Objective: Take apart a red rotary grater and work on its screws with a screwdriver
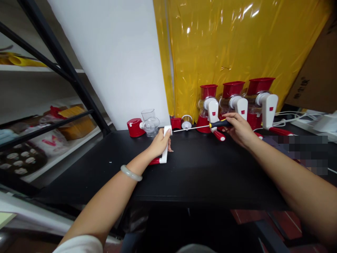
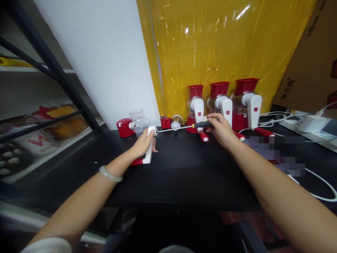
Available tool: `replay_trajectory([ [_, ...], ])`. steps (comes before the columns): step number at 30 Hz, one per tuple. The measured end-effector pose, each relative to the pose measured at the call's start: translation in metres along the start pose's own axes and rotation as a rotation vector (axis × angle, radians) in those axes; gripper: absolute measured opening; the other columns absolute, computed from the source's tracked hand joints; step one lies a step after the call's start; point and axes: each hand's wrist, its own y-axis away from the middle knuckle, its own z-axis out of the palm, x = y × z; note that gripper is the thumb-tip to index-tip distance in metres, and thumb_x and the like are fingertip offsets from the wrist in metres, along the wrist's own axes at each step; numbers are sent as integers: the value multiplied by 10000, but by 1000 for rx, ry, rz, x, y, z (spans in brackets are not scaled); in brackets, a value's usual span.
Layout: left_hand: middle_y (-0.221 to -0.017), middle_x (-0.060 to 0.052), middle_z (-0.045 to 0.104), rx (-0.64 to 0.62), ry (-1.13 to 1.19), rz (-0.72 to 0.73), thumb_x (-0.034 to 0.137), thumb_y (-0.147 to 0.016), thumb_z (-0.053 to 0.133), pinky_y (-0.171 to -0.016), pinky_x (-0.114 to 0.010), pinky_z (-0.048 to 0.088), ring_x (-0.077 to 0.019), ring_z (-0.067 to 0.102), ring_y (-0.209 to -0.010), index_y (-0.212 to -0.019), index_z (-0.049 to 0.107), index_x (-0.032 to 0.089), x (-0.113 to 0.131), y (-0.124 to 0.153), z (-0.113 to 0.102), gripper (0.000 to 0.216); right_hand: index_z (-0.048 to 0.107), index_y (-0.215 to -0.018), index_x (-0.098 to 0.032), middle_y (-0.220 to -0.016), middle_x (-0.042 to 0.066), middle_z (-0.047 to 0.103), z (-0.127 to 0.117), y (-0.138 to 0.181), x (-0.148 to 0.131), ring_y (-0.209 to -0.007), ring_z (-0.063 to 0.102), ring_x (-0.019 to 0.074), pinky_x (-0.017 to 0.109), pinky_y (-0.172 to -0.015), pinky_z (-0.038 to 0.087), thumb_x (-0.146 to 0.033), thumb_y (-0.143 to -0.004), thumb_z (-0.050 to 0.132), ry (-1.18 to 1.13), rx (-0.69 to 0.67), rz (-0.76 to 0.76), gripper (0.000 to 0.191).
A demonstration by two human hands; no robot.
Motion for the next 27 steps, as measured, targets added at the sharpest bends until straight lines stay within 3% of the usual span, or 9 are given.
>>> replay_trajectory([
  [5, -626, 76, 528, -9, -12, 13, 562, -963, 474, -455, -307, 575, -111, 560, -400, -920, 349, 225, -1, 0, 0, 362, 615, -834, -253, -835, 6, 600, -2, -1, -3, -694, 594, 140, 259, -529, 510, -409, -664, 743, -6, -7, 2, 264],
  [8, -627, 79, 523, -1, -18, 3, 551, -973, 460, -459, -309, 579, -109, 559, -404, -928, 350, 224, -1, 0, -1, 348, 610, -766, -237, -650, 10, 579, -4, -1, -1, -542, 543, 143, 277, -456, 441, -639, -791, 580, 150, 11, -1, 404],
  [11, -623, 80, 522, 12, -9, -3, 545, -978, 453, -462, -309, 582, -107, 554, -403, -943, 355, 222, 0, 0, -1, 339, 612, -713, -236, -439, -9, 445, -6, 0, -1, -402, 421, 140, 297, -417, 333, -751, -837, 430, 337, -14, -8, 561],
  [15, -623, 81, 521, 16, 5, -12, 548, -973, 461, -466, -309, 585, -100, 546, -402, -947, 360, 219, 0, -1, -1, 346, 608, -719, -254, -438, -27, 431, -6, 2, 0, -407, 402, 147, 316, -453, 325, -710, -788, 577, 341, -41, -26, 462],
  [20, -622, 82, 527, 26, -10, -5, 564, -962, 472, -457, -298, 574, -111, 563, -406, -965, 369, 222, -2, -2, -3, 357, 638, -776, -259, -552, -18, 532, -5, -1, 2, -435, 433, 131, 296, -437, 331, -671, -755, 646, 259, -51, -50, 412],
  [27, -612, 89, 512, 38, 7, -21, 569, -964, 464, -466, -312, 585, -107, 550, -407, -954, 363, 226, -2, -4, -5, 357, 665, -906, -240, -711, -8, 610, -3, 1, 4, -538, 530, 106, 256, -484, 459, -549, -715, 743, 166, -51, -27, 372],
])
